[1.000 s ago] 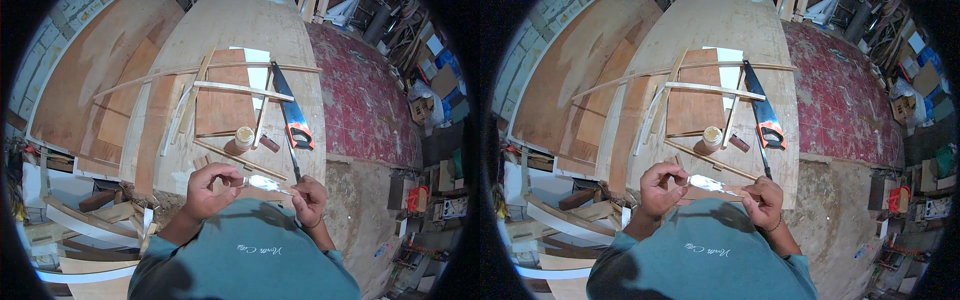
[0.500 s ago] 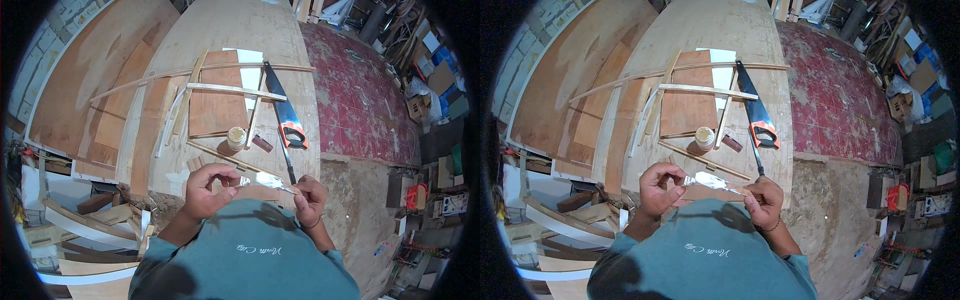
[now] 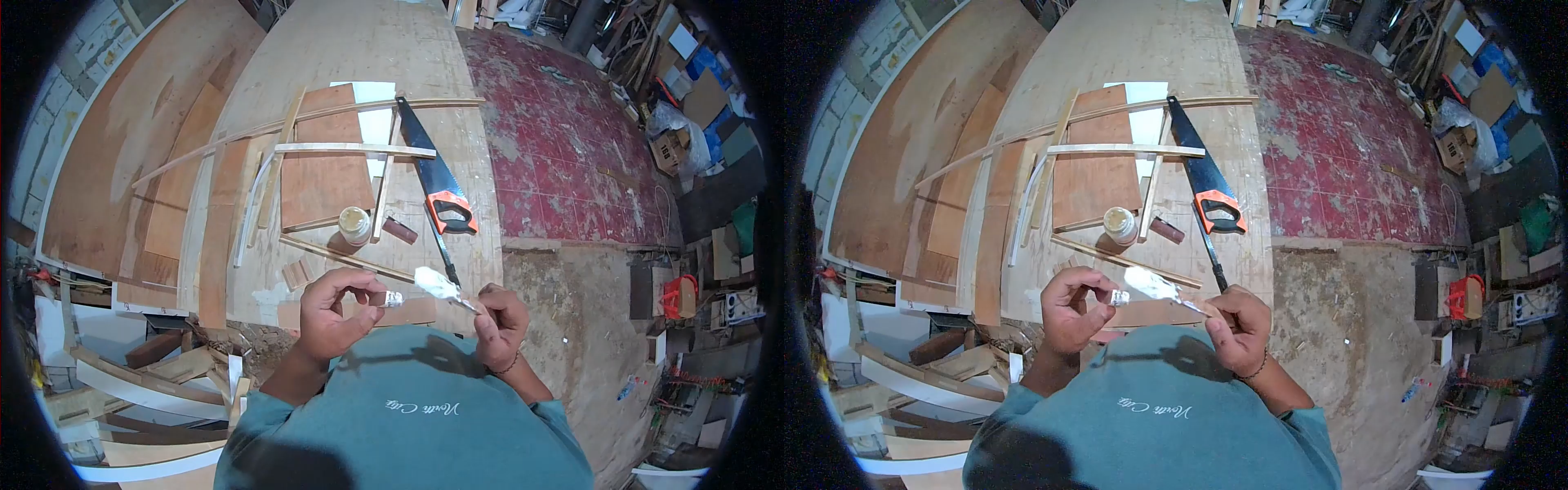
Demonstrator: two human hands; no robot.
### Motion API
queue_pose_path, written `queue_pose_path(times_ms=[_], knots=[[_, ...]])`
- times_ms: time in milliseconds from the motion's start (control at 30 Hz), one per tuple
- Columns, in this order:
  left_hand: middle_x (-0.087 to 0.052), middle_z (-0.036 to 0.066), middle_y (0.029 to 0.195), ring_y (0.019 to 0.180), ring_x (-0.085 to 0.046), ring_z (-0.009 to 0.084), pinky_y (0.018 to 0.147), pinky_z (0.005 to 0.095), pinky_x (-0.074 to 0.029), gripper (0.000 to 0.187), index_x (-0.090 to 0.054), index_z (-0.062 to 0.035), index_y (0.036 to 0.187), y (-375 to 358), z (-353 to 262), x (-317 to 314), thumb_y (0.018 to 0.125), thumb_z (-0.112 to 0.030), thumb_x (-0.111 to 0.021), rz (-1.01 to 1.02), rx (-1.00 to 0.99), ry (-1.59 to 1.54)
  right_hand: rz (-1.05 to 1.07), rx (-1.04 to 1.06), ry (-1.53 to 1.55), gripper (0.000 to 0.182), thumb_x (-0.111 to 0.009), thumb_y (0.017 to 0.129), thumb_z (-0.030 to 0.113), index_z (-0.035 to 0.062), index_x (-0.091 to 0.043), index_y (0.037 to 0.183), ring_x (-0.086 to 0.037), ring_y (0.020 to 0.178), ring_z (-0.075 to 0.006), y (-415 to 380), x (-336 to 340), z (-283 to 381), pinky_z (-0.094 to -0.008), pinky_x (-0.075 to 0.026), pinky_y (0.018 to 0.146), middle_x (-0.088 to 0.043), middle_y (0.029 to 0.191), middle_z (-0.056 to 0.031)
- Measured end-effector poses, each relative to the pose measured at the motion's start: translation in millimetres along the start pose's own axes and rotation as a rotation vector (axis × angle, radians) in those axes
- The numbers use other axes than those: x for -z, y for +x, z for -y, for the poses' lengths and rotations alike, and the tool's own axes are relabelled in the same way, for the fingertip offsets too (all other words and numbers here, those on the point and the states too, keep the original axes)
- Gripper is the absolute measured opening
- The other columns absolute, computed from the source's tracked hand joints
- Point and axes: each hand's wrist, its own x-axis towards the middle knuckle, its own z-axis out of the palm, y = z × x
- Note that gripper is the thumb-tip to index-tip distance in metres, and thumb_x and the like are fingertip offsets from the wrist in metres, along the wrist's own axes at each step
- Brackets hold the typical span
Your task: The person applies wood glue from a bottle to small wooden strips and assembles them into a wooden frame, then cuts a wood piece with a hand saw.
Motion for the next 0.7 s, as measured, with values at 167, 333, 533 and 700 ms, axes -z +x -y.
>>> queue_pose_path(times_ms=[167, 333, 533, 700], knots=[[-0.059, 0.014, 0.091, 0.078, -0.058, 0.0194, 0.069, 0.0306, -0.048, 0.039, -0.054, -0.0009, 0.104, 1, -1, -11, 0.069, 0.006, -0.07, 0.04, -0.322, 0.554, 0.135, -0.153, 0.022, 0.017, -0.058, 0.082, 0.012, -0.001, -0.057, 0.093, -0.048, 0.054, -0.0184, 0, -5, 16, -0.0296, -0.038, 0.051, -0.053, 0.067, -0.0096], [-0.065, 0.011, 0.086, 0.075, -0.063, 0.0227, 0.065, 0.0317, -0.049, 0.031, -0.054, -0.0053, 0.088, -9, -1, -29, 0.066, 0.005, -0.073, -0.116, -0.397, 0.536, 0.284, -0.035, -0.008, 0.017, -0.057, 0.085, 0.013, -0.0006, -0.056, 0.095, -0.05, 0.054, -0.0213, 6, -9, 20, -0.0311, -0.04, 0.052, -0.053, 0.067, -0.0096], [-0.065, 0.011, 0.088, 0.072, -0.064, 0.0239, 0.059, 0.0314, -0.052, 0.036, -0.046, -0.0079, 0.075, -15, -6, -25, 0.062, 0.008, -0.075, -0.079, -0.51, 0.544, 0.189, -0.264, -0.004, 0.017, -0.062, 0.081, 0.011, 0.0003, -0.056, 0.093, -0.05, 0.054, -0.0228, 2, -17, 25, -0.033, -0.04, 0.051, -0.054, 0.067, -0.0089], [-0.065, 0.012, 0.093, 0.073, -0.065, 0.0249, 0.058, 0.0313, -0.052, 0.04, -0.042, -0.0085, 0.071, -22, -12, -16, 0.061, 0.009, -0.076, -0.024, -0.517, 0.615, 0.323, 0.01, -0.096, 0.014, -0.06, 0.082, 0.009, -0.0002, -0.056, 0.092, -0.05, 0.055, -0.0207, 0, -24, 28, -0.0321, -0.04, 0.052, -0.053, 0.066, -0.009]])
